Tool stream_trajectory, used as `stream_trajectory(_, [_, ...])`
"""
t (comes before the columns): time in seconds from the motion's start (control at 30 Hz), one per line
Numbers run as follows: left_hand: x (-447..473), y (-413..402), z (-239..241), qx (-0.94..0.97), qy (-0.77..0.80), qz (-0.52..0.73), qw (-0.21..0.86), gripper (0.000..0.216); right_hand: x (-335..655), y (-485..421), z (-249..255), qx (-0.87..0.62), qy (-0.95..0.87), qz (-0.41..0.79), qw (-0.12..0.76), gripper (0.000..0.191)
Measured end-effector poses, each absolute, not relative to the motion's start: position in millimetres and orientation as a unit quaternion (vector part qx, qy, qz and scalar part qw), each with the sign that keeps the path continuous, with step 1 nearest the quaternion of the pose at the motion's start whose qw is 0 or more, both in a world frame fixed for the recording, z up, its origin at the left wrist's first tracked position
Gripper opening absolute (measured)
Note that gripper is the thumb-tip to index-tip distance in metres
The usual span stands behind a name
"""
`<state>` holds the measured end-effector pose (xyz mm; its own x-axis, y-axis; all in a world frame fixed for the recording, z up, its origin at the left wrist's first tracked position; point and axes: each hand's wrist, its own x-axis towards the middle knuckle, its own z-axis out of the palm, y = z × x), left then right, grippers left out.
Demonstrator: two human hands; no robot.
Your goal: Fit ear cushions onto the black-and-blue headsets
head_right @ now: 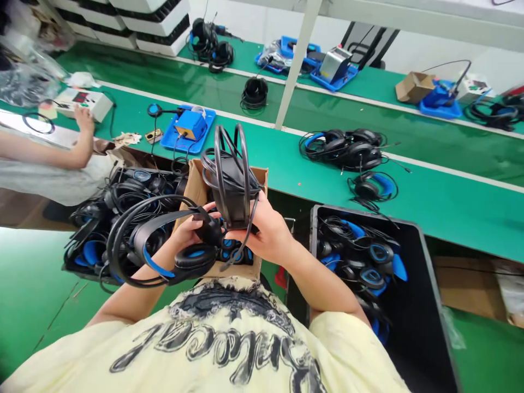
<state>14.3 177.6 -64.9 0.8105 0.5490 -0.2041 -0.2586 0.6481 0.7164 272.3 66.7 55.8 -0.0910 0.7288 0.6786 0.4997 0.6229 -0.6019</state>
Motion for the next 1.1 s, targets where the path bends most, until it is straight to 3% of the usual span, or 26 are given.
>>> stream_trajectory(0.3, [-13.7, 181.6, -72.3, 0.328, 0.182, 0.246, 0.894, 0.077, 230.9, 56.0, 56.1, -0.412, -0.752, 0.025, 0.514, 0.020])
stream_trajectory(0.63, [-23.0, 182.5, -65.7, 0.354, 0.192, 0.260, 0.878, 0.071, 214.2, 48.8, 48.3, -0.401, -0.763, 0.083, 0.500, 0.019])
stream_trajectory(0.97, [-7.0, 178.4, -50.4, 0.375, 0.191, 0.285, 0.861, 0.043, 215.9, 48.0, 52.3, -0.359, -0.777, 0.056, 0.513, 0.020])
stream_trajectory(1.1, [-7.4, 180.0, -56.0, 0.369, 0.217, 0.305, 0.851, 0.050, 224.1, 45.3, 42.9, -0.389, -0.770, 0.121, 0.491, 0.022])
